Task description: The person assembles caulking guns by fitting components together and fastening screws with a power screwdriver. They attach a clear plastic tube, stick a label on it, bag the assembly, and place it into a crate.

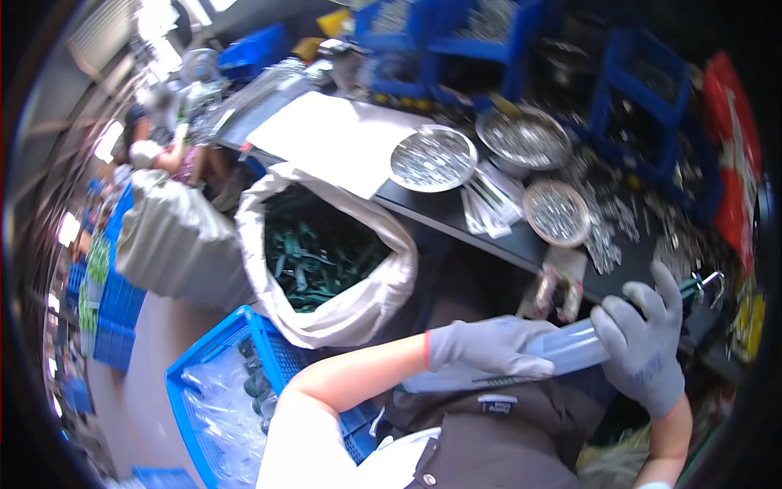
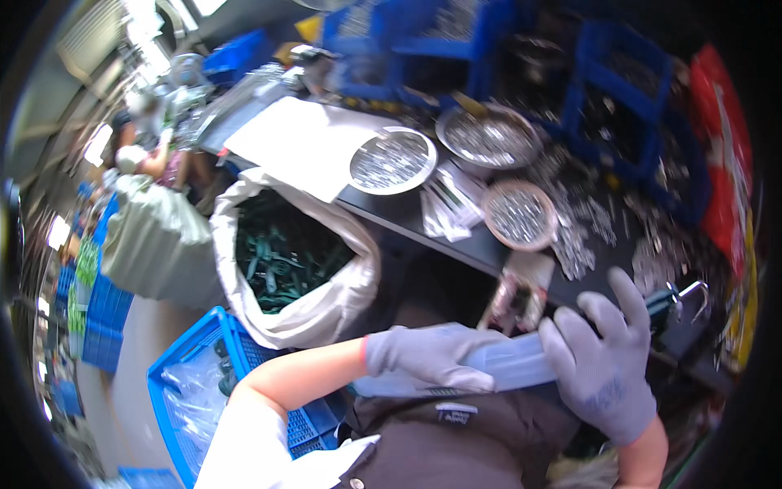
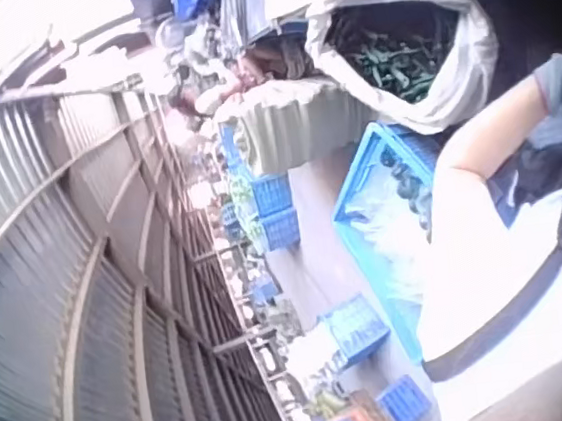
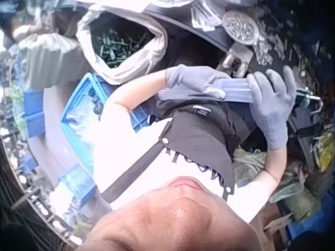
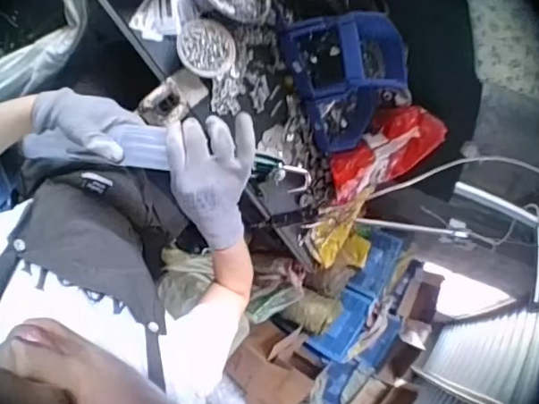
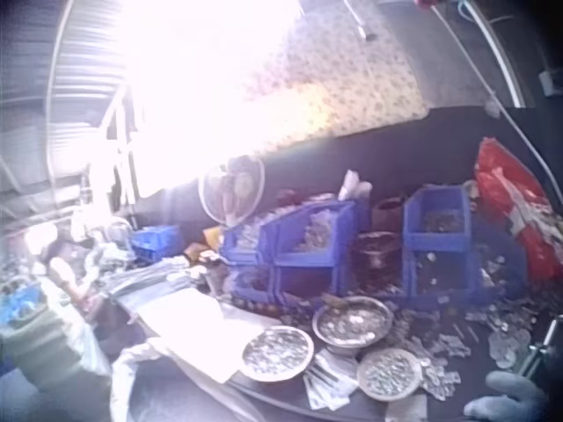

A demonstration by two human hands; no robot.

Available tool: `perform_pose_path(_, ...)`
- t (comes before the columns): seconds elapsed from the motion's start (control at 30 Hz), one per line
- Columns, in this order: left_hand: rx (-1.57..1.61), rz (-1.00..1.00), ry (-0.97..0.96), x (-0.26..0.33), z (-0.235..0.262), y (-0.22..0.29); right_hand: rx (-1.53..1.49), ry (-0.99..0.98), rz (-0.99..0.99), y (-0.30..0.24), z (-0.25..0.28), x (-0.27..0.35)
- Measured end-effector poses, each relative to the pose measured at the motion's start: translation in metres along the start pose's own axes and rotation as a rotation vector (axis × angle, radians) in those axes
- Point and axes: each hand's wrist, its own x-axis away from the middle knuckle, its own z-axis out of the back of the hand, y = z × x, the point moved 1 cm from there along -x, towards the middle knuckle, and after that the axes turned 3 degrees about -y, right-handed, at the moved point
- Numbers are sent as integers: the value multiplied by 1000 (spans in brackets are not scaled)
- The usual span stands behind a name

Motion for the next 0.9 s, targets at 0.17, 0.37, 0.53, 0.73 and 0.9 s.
perform_pose_path(0.17, 492, -142, 2, -2, 15, 33, 192, 270, -116, -10, 6, -8)
perform_pose_path(0.37, -31, -158, 948, 4, 52, 76, -954, 90, -544, -83, -42, -21)
perform_pose_path(0.53, -83, -462, 820, 23, 36, 55, -1301, 179, -847, -82, -90, -10)
perform_pose_path(0.73, -1137, 291, 1263, 97, 150, -61, -1704, -11, -1080, -35, -50, 41)
perform_pose_path(0.9, -1504, 516, 1059, 134, 219, -127, -1828, -224, -1038, -30, -28, 49)
